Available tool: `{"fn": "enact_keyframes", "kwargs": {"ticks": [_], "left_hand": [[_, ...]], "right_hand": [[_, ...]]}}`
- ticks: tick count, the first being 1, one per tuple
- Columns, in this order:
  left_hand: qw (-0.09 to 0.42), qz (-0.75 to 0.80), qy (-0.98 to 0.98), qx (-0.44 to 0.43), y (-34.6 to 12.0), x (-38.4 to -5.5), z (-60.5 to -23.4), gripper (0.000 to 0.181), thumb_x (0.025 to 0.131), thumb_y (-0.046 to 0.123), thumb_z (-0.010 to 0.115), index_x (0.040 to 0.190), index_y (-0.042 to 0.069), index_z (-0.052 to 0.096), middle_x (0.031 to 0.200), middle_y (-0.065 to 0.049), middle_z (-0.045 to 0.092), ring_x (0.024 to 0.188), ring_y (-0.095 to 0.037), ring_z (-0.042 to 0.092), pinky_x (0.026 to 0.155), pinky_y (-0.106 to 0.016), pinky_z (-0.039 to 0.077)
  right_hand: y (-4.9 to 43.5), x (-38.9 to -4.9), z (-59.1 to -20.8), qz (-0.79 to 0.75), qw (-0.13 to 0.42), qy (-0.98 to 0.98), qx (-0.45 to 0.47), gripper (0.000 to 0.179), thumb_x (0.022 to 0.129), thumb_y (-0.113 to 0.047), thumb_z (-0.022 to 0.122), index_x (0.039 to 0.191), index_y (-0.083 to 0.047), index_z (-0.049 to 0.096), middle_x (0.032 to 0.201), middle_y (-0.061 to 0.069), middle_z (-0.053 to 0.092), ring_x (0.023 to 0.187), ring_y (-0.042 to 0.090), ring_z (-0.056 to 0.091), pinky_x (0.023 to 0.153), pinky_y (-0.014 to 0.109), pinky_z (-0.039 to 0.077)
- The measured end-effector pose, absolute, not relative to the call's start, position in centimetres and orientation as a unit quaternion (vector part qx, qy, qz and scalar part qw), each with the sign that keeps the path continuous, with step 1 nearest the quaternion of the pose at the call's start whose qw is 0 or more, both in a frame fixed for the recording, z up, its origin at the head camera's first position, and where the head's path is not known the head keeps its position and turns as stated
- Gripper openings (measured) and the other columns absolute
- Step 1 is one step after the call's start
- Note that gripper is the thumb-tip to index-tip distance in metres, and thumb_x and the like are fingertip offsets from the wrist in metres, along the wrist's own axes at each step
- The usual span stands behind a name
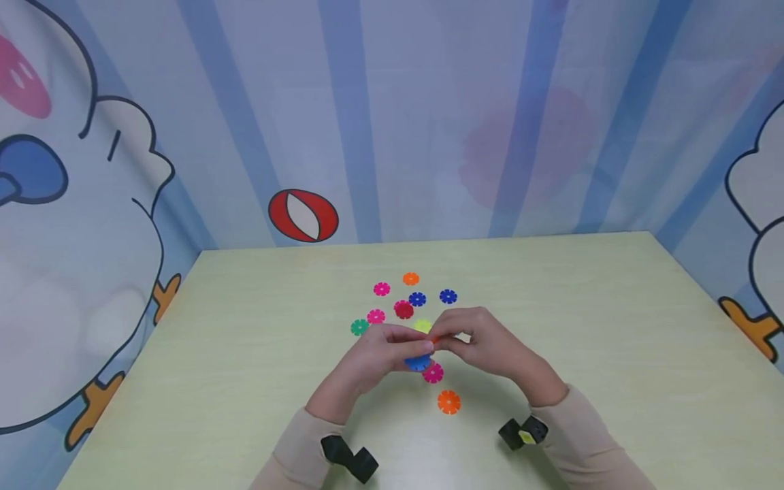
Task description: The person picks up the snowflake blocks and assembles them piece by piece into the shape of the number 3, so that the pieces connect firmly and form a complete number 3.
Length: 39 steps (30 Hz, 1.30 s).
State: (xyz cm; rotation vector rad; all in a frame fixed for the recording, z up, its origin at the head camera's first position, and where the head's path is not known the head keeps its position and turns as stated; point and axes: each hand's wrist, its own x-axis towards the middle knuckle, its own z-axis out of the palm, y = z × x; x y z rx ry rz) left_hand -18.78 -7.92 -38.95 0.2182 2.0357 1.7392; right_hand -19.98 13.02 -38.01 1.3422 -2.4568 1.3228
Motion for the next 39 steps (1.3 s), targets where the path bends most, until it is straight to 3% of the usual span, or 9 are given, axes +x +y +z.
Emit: {"fn": "enact_keyframes", "kwargs": {"ticks": [5, 12, 15, 22, 27, 31, 39], "left_hand": [[0.226, 0.633, 0.737, 0.077, -8.0, -18.8, -39.1, 0.035, 0.088, 0.026, 0.071, 0.115, 0.004, 0.069, 0.103, -0.013, 0.071, 0.084, -0.016, 0.069, 0.083, -0.033, 0.056], [0.216, 0.622, 0.75, 0.059, -8.1, -19.1, -39.7, 0.035, 0.088, 0.027, 0.071, 0.115, 0.005, 0.069, 0.102, -0.007, 0.071, 0.086, -0.016, 0.069, 0.084, -0.034, 0.055], [0.212, 0.621, 0.753, 0.048, -8.1, -19.2, -39.9, 0.035, 0.088, 0.028, 0.071, 0.115, 0.006, 0.069, 0.103, -0.006, 0.07, 0.088, -0.016, 0.068, 0.084, -0.033, 0.055], [0.21, 0.655, 0.725, 0.04, -8.2, -19.4, -40.3, 0.035, 0.089, 0.023, 0.07, 0.116, 0.001, 0.067, 0.111, -0.017, 0.069, 0.091, -0.018, 0.07, 0.086, -0.031, 0.055], [0.212, 0.671, 0.71, 0.041, -8.2, -19.4, -40.3, 0.034, 0.09, 0.02, 0.068, 0.117, -0.002, 0.066, 0.113, -0.021, 0.067, 0.093, -0.021, 0.07, 0.085, -0.03, 0.055], [0.215, 0.672, 0.707, 0.046, -8.2, -19.4, -40.4, 0.035, 0.09, 0.019, 0.068, 0.118, -0.002, 0.065, 0.114, -0.022, 0.066, 0.094, -0.022, 0.07, 0.085, -0.029, 0.055], [0.224, 0.675, 0.702, 0.049, -8.3, -19.5, -40.8, 0.037, 0.092, 0.018, 0.066, 0.122, -0.003, 0.062, 0.118, -0.023, 0.064, 0.094, -0.02, 0.07, 0.084, -0.029, 0.055]], "right_hand": [[13.5, -20.1, -37.8, 0.414, -0.003, -0.815, 0.407, 0.017, 0.084, -0.004, 0.073, 0.1, -0.009, 0.073, 0.094, 0.001, 0.07, 0.086, 0.011, 0.063, 0.074, 0.025, 0.055], [15.3, -21.1, -37.8, 0.387, -0.042, -0.859, 0.332, 0.026, 0.084, -0.009, 0.074, 0.108, -0.005, 0.069, 0.1, 0.006, 0.068, 0.088, 0.014, 0.063, 0.082, 0.034, 0.055], [16.1, -21.7, -38.3, 0.372, -0.069, -0.878, 0.294, 0.028, 0.084, -0.011, 0.074, 0.11, -0.002, 0.068, 0.101, 0.01, 0.067, 0.089, 0.016, 0.061, 0.08, 0.032, 0.054], [17.6, -22.8, -40.1, 0.357, -0.121, -0.901, 0.217, 0.029, 0.083, -0.008, 0.073, 0.111, -0.001, 0.068, 0.1, 0.01, 0.065, 0.09, 0.021, 0.058, 0.073, 0.029, 0.051], [17.8, -23.2, -41.3, 0.341, -0.159, -0.912, 0.162, 0.034, 0.08, -0.01, 0.076, 0.111, -0.003, 0.068, 0.103, 0.007, 0.063, 0.092, 0.021, 0.055, 0.081, 0.034, 0.051], [18.0, -23.3, -41.8, 0.332, -0.165, -0.916, 0.15, 0.037, 0.077, -0.012, 0.08, 0.111, -0.003, 0.067, 0.103, 0.006, 0.063, 0.092, 0.021, 0.055, 0.086, 0.039, 0.051], [17.9, -23.4, -42.1, 0.321, -0.163, -0.921, 0.148, 0.034, 0.078, -0.009, 0.079, 0.109, -0.002, 0.066, 0.099, 0.006, 0.062, 0.089, 0.021, 0.054, 0.083, 0.037, 0.051]]}}
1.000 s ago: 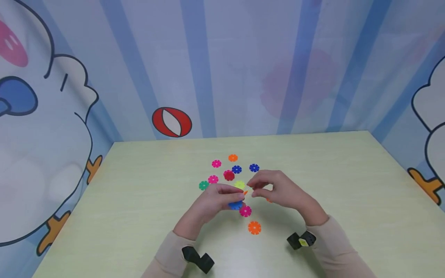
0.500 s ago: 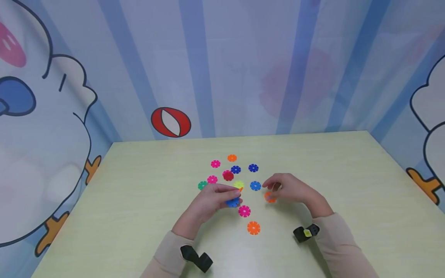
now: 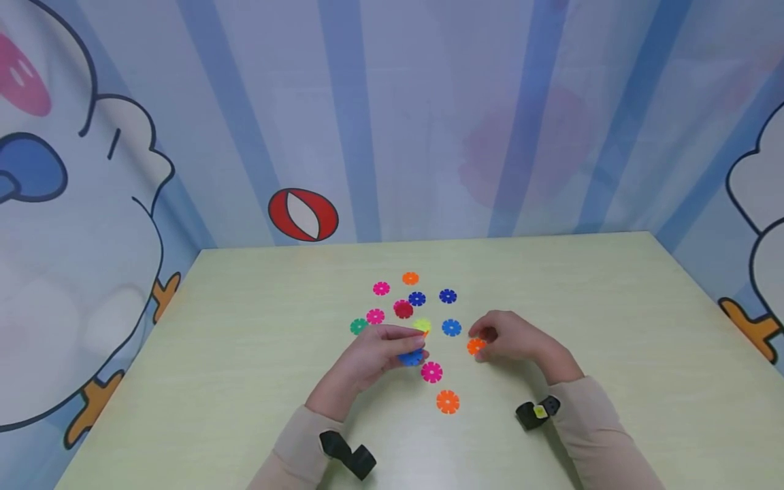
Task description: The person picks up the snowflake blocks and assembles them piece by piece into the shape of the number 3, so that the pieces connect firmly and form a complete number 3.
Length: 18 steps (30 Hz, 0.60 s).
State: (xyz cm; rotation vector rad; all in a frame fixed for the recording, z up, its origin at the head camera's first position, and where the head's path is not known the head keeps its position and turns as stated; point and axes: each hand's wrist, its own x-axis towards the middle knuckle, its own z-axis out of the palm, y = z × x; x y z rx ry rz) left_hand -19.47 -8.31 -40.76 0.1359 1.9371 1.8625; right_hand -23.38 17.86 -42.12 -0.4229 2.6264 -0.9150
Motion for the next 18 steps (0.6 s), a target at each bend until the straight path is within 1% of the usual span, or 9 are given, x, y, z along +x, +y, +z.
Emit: {"fn": "enact_keyframes", "kwargs": {"ticks": [6, 11, 14, 18], "left_hand": [[0.233, 0.677, 0.696, 0.053, -8.33, -19.51, -40.91, 0.039, 0.093, 0.017, 0.064, 0.125, -0.004, 0.059, 0.121, -0.023, 0.062, 0.096, -0.02, 0.069, 0.085, -0.027, 0.054], [0.246, 0.68, 0.688, 0.057, -8.38, -19.63, -41.09, 0.039, 0.093, 0.017, 0.064, 0.126, -0.004, 0.059, 0.121, -0.024, 0.062, 0.09, -0.014, 0.069, 0.082, -0.024, 0.054], [0.251, 0.682, 0.684, 0.066, -8.38, -19.62, -41.06, 0.04, 0.093, 0.017, 0.063, 0.126, -0.005, 0.059, 0.12, -0.024, 0.062, 0.088, -0.012, 0.068, 0.081, -0.023, 0.054], [0.25, 0.683, 0.682, 0.073, -8.41, -19.46, -40.96, 0.04, 0.094, 0.016, 0.062, 0.126, -0.008, 0.058, 0.115, -0.019, 0.066, 0.091, -0.014, 0.069, 0.082, -0.024, 0.054]], "right_hand": [[17.53, -23.18, -41.9, -0.308, 0.157, 0.926, -0.148, 0.027, 0.078, -0.006, 0.078, 0.101, -0.003, 0.066, 0.093, 0.005, 0.06, 0.085, 0.02, 0.053, 0.079, 0.035, 0.05], [17.4, -23.18, -41.85, -0.317, 0.154, 0.924, -0.148, 0.02, 0.078, -0.005, 0.077, 0.094, -0.006, 0.064, 0.088, 0.004, 0.058, 0.082, 0.02, 0.051, 0.075, 0.032, 0.048], [17.45, -23.26, -41.88, -0.329, 0.152, 0.921, -0.146, 0.014, 0.08, -0.002, 0.073, 0.09, -0.007, 0.064, 0.085, 0.003, 0.058, 0.08, 0.02, 0.051, 0.073, 0.031, 0.047], [17.47, -23.34, -41.79, -0.342, 0.148, 0.916, -0.151, 0.008, 0.084, 0.0, 0.067, 0.089, -0.006, 0.065, 0.084, 0.003, 0.06, 0.078, 0.019, 0.052, 0.072, 0.03, 0.048]]}}
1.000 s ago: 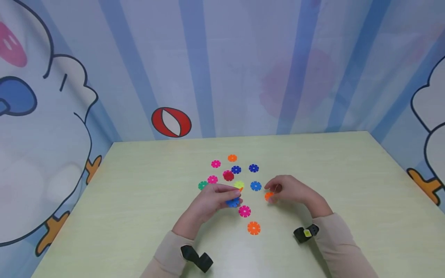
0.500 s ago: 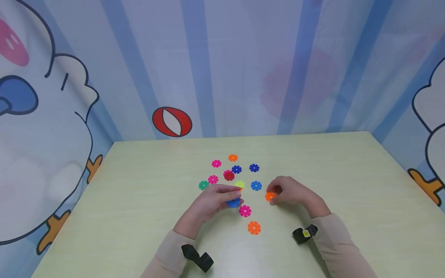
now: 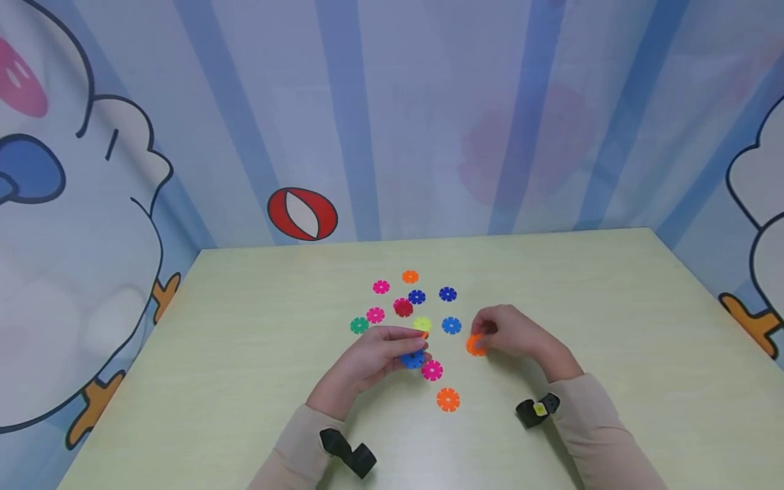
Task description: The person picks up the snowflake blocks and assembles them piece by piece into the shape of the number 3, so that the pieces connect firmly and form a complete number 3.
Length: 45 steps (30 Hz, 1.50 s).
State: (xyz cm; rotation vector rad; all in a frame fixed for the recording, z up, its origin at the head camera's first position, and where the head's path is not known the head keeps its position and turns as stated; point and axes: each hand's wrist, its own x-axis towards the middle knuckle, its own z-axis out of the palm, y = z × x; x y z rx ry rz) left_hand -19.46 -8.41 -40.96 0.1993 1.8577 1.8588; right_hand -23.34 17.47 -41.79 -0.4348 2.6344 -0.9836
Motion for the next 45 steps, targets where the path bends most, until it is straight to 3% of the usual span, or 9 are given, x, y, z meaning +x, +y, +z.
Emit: {"fn": "enact_keyframes", "kwargs": {"ticks": [11, 21, 29, 39, 45], "left_hand": [[0.258, 0.687, 0.677, 0.06, -8.3, -19.6, -41.0, 0.04, 0.094, 0.016, 0.062, 0.125, -0.008, 0.058, 0.109, -0.014, 0.07, 0.095, -0.018, 0.069, 0.083, -0.025, 0.055], [0.26, 0.689, 0.673, 0.073, -8.5, -19.5, -41.0, 0.041, 0.094, 0.017, 0.062, 0.126, -0.008, 0.058, 0.111, -0.014, 0.069, 0.097, -0.018, 0.068, 0.084, -0.027, 0.054], [0.265, 0.691, 0.668, 0.081, -8.5, -19.5, -41.0, 0.04, 0.095, 0.016, 0.061, 0.126, -0.008, 0.058, 0.111, -0.013, 0.07, 0.109, -0.031, 0.063, 0.086, -0.027, 0.054], [0.266, 0.688, 0.67, 0.083, -8.4, -19.4, -41.0, 0.035, 0.093, 0.017, 0.063, 0.122, -0.004, 0.063, 0.105, -0.008, 0.071, 0.107, -0.027, 0.063, 0.085, -0.027, 0.053], [0.263, 0.678, 0.68, 0.096, -8.3, -19.3, -41.1, 0.035, 0.093, 0.017, 0.064, 0.121, -0.004, 0.063, 0.107, -0.011, 0.07, 0.105, -0.026, 0.064, 0.085, -0.028, 0.053]], "right_hand": [[16.8, -22.8, -40.2, -0.44, 0.138, 0.865, -0.197, 0.02, 0.091, -0.007, 0.064, 0.109, 0.002, 0.067, 0.082, 0.005, 0.065, 0.069, 0.018, 0.059, 0.066, 0.031, 0.054], [15.2, -21.5, -38.9, -0.552, 0.166, 0.795, -0.19, 0.03, 0.092, -0.013, 0.064, 0.115, 0.006, 0.063, 0.091, 0.011, 0.069, 0.073, 0.024, 0.068, 0.075, 0.037, 0.058], [14.4, -21.1, -38.8, -0.561, 0.157, 0.797, -0.159, 0.03, 0.093, -0.01, 0.062, 0.118, 0.006, 0.063, 0.093, 0.012, 0.071, 0.075, 0.027, 0.068, 0.078, 0.036, 0.057], [14.1, -21.0, -39.1, -0.54, 0.165, 0.807, -0.17, 0.032, 0.093, -0.013, 0.063, 0.12, 0.005, 0.063, 0.092, 0.01, 0.07, 0.075, 0.027, 0.067, 0.076, 0.031, 0.056], [13.8, -20.8, -39.0, -0.527, 0.159, 0.813, -0.191, 0.032, 0.093, -0.012, 0.063, 0.118, 0.007, 0.064, 0.09, 0.01, 0.07, 0.073, 0.025, 0.066, 0.074, 0.031, 0.056]]}}
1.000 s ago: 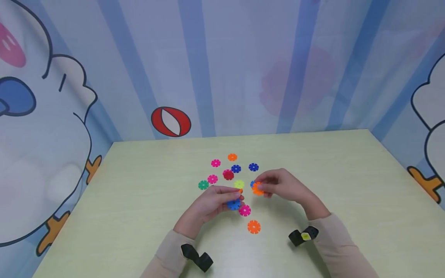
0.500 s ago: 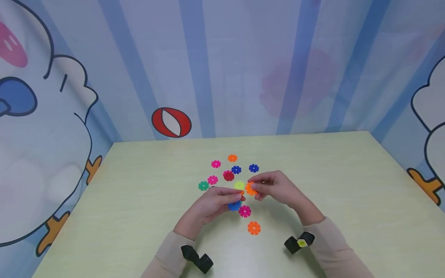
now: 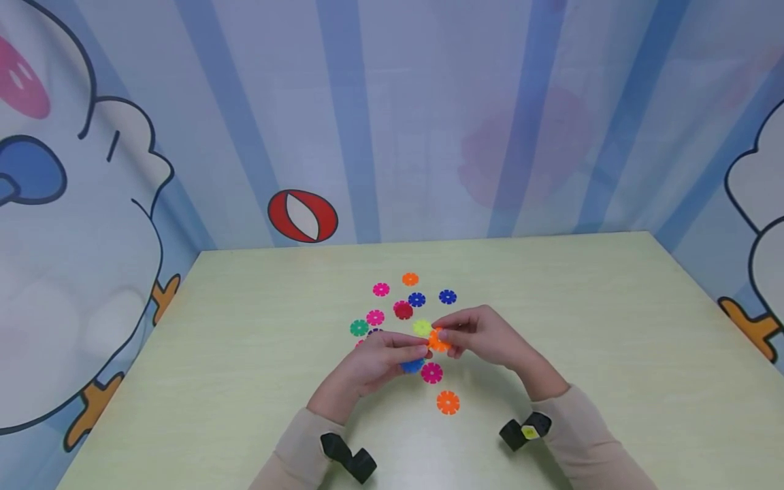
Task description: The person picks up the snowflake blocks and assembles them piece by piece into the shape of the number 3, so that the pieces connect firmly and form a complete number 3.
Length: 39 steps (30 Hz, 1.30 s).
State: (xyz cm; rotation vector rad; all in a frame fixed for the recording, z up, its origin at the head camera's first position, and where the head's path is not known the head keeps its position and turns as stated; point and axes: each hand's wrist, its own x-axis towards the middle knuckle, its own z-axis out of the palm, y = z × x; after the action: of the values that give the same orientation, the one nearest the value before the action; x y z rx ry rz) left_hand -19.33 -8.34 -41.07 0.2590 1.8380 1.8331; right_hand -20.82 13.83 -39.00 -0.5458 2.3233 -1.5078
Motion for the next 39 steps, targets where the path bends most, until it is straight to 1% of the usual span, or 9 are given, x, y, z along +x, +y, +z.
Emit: {"fn": "enact_keyframes", "kwargs": {"ticks": [3, 6, 9, 14, 21, 28, 33, 39], "left_hand": [[0.26, 0.674, 0.684, 0.103, -8.3, -19.2, -41.0, 0.034, 0.094, 0.016, 0.063, 0.121, -0.004, 0.063, 0.11, -0.015, 0.069, 0.105, -0.027, 0.064, 0.085, -0.027, 0.053], [0.256, 0.67, 0.688, 0.108, -8.3, -19.2, -41.0, 0.033, 0.094, 0.016, 0.063, 0.121, -0.003, 0.064, 0.112, -0.018, 0.068, 0.103, -0.026, 0.064, 0.083, -0.026, 0.053], [0.248, 0.663, 0.698, 0.113, -8.2, -19.1, -41.0, 0.032, 0.094, 0.015, 0.062, 0.121, -0.003, 0.064, 0.112, -0.019, 0.068, 0.099, -0.021, 0.065, 0.08, -0.023, 0.052], [0.238, 0.649, 0.713, 0.116, -8.2, -19.0, -41.3, 0.031, 0.095, 0.014, 0.061, 0.12, -0.003, 0.065, 0.113, -0.021, 0.067, 0.093, -0.014, 0.063, 0.077, -0.022, 0.051], [0.234, 0.642, 0.722, 0.11, -8.2, -18.9, -41.5, 0.029, 0.094, 0.014, 0.061, 0.118, -0.002, 0.066, 0.112, -0.02, 0.068, 0.093, -0.014, 0.064, 0.076, -0.023, 0.051], [0.223, 0.62, 0.744, 0.114, -8.1, -18.8, -41.4, 0.026, 0.094, 0.014, 0.063, 0.114, -0.001, 0.069, 0.105, -0.018, 0.069, 0.089, -0.015, 0.061, 0.073, -0.023, 0.049], [0.221, 0.613, 0.749, 0.117, -8.0, -18.7, -41.4, 0.026, 0.093, 0.014, 0.063, 0.114, -0.001, 0.069, 0.105, -0.018, 0.069, 0.09, -0.015, 0.061, 0.073, -0.023, 0.05], [0.234, 0.629, 0.732, 0.117, -7.9, -18.8, -41.4, 0.027, 0.094, 0.013, 0.063, 0.115, -0.002, 0.068, 0.107, -0.018, 0.07, 0.089, -0.014, 0.063, 0.074, -0.021, 0.05]], "right_hand": [[13.8, -20.8, -39.0, -0.525, 0.155, 0.815, -0.19, 0.031, 0.093, -0.012, 0.064, 0.118, 0.007, 0.064, 0.09, 0.011, 0.071, 0.073, 0.026, 0.067, 0.074, 0.031, 0.057], [13.7, -20.8, -39.1, -0.524, 0.153, 0.816, -0.188, 0.03, 0.093, -0.012, 0.064, 0.117, 0.007, 0.065, 0.09, 0.011, 0.071, 0.072, 0.023, 0.067, 0.075, 0.032, 0.057], [13.7, -20.8, -39.2, -0.524, 0.15, 0.817, -0.187, 0.029, 0.092, -0.012, 0.064, 0.116, 0.005, 0.066, 0.09, 0.01, 0.071, 0.071, 0.02, 0.067, 0.075, 0.031, 0.056], [13.6, -20.9, -39.4, -0.529, 0.146, 0.815, -0.185, 0.025, 0.092, -0.01, 0.064, 0.112, 0.004, 0.068, 0.088, 0.011, 0.071, 0.069, 0.02, 0.066, 0.073, 0.03, 0.056], [13.5, -20.9, -39.7, -0.532, 0.146, 0.811, -0.197, 0.024, 0.092, -0.007, 0.064, 0.111, 0.007, 0.068, 0.085, 0.01, 0.07, 0.067, 0.02, 0.065, 0.07, 0.028, 0.056], [13.2, -20.9, -40.1, -0.531, 0.147, 0.807, -0.211, 0.025, 0.092, -0.007, 0.063, 0.111, 0.008, 0.067, 0.082, 0.009, 0.07, 0.065, 0.019, 0.063, 0.068, 0.027, 0.055], [13.2, -20.7, -40.1, -0.532, 0.147, 0.807, -0.208, 0.024, 0.092, -0.007, 0.063, 0.111, 0.008, 0.067, 0.081, 0.009, 0.07, 0.064, 0.02, 0.063, 0.066, 0.027, 0.054], [13.4, -20.9, -40.1, -0.518, 0.151, 0.813, -0.218, 0.025, 0.093, -0.01, 0.063, 0.111, 0.006, 0.068, 0.077, 0.008, 0.069, 0.065, 0.02, 0.062, 0.067, 0.035, 0.055]]}}
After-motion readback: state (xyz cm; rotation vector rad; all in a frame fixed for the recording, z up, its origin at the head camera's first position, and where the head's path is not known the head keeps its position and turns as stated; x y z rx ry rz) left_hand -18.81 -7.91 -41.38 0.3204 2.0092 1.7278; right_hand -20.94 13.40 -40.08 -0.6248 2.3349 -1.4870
